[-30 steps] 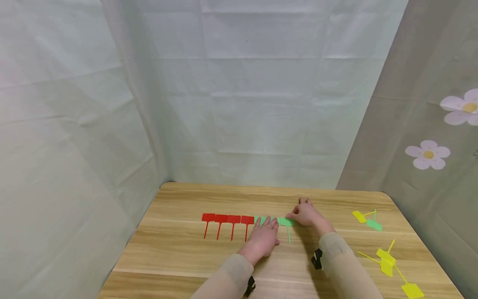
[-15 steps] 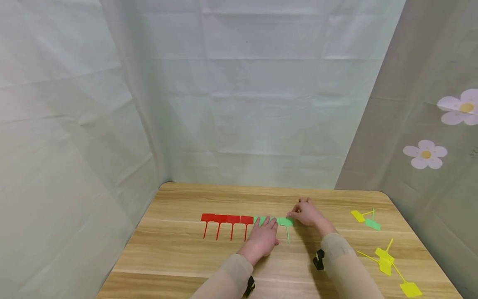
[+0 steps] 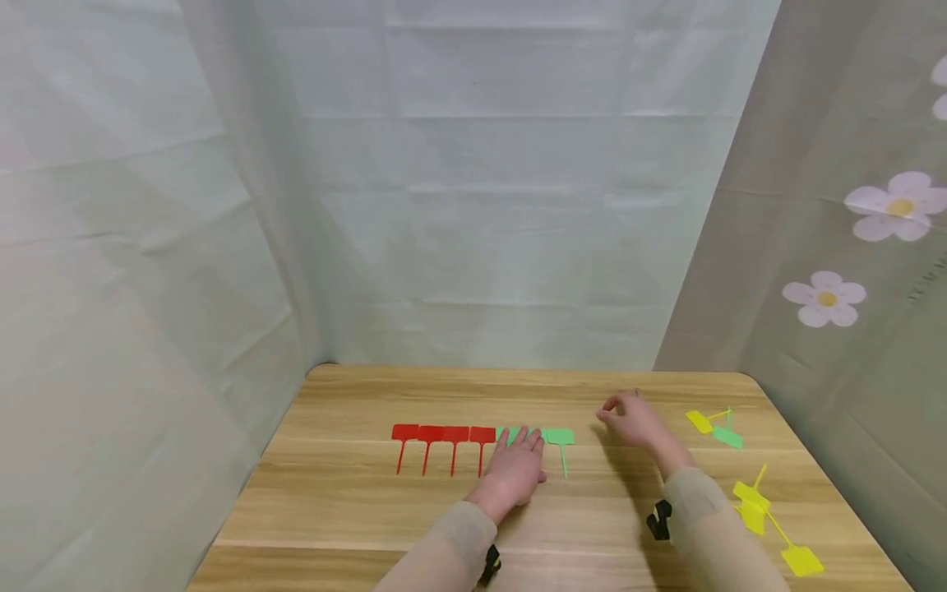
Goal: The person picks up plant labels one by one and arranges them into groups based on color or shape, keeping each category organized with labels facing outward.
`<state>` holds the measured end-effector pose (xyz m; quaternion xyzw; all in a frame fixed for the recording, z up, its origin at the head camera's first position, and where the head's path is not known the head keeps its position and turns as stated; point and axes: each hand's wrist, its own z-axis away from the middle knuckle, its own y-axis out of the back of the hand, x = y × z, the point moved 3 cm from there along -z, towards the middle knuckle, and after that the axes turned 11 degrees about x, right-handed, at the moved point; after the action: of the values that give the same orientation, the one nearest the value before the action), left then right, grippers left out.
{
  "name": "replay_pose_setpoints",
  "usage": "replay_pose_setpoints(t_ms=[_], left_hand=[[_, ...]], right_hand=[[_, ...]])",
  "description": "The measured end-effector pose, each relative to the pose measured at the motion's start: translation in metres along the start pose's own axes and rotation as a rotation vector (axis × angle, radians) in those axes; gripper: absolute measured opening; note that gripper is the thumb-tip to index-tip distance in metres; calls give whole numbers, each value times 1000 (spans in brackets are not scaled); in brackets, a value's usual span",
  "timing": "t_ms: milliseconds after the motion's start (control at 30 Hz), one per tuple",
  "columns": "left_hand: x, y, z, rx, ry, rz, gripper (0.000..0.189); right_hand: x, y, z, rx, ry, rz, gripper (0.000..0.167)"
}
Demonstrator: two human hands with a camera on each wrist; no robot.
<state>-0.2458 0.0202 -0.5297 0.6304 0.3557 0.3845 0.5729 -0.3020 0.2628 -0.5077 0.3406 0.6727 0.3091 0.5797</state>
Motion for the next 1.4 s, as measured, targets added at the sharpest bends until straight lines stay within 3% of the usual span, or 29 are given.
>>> replay_pose_setpoints(t_ms=[700,967,1400], left_hand=[[-2,-1,-1,0,-8,-14,64],[-1,0,-1,-9,-3,-26,65],[-1,-1,0,5,-13,-43,64]], right_hand=[[101,96,57,167,-372,162,54],[116,105,69,193,-513,206,60],[125,100,62,153,-539,305,61]])
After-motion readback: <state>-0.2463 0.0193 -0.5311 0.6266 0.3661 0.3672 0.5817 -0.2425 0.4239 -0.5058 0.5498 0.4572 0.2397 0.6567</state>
